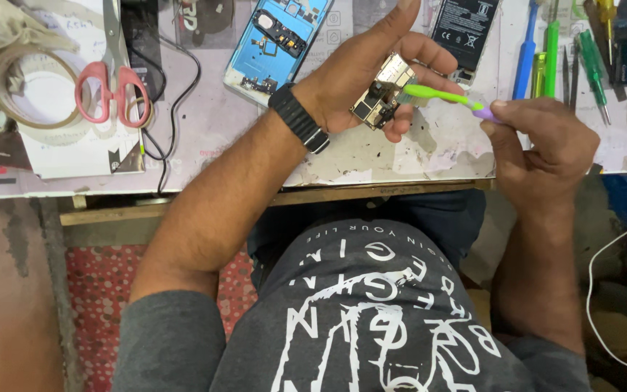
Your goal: The person holds a disassembled phone motherboard in one hand and scrubs it with a toothbrush, then sets it down and brushes the inside of the phone chassis. They then pick up the motherboard and align it back into the phone body.
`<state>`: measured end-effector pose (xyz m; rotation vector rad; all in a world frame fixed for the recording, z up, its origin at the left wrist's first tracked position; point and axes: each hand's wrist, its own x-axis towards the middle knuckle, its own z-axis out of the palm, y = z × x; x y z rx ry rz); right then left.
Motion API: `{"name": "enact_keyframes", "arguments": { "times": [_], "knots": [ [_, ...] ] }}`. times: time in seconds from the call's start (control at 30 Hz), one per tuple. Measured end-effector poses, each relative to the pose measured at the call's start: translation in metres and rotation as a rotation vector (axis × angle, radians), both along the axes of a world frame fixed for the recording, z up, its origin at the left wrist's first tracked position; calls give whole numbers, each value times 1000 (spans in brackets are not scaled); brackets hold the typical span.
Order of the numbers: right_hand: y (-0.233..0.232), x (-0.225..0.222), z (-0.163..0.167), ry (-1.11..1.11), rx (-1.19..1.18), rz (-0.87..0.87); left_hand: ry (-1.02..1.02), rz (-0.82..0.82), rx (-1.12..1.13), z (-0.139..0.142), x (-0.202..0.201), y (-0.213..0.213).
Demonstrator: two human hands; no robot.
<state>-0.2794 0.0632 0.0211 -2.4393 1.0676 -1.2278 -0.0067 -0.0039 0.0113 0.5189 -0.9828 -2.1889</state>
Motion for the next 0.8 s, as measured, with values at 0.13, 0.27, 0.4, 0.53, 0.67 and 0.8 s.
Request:
{"name": "enact_keyframes", "arguments": {
  "times": [0.13, 0.27, 0.4, 0.53, 0.67, 0.8],
  "knots": [
    [4, 11, 4, 13, 32, -2, -16, -8, -44, 1, 1, 1],
    [5, 20, 8, 92, -31, 5, -15, -32, -35, 4, 3, -1],
    [3, 27, 10, 104, -28, 4, -31, -25, -6, 6, 2, 0],
    [2, 28, 11, 129, -52, -24, -12, -55, 13, 8, 2, -2],
    [2, 28, 10, 158, -64, 1, -15, -32, -30, 7, 2, -1],
    [-3, 27, 10, 168, -107, -24, -14, -12, -70, 6, 1, -1]
  ]
}}
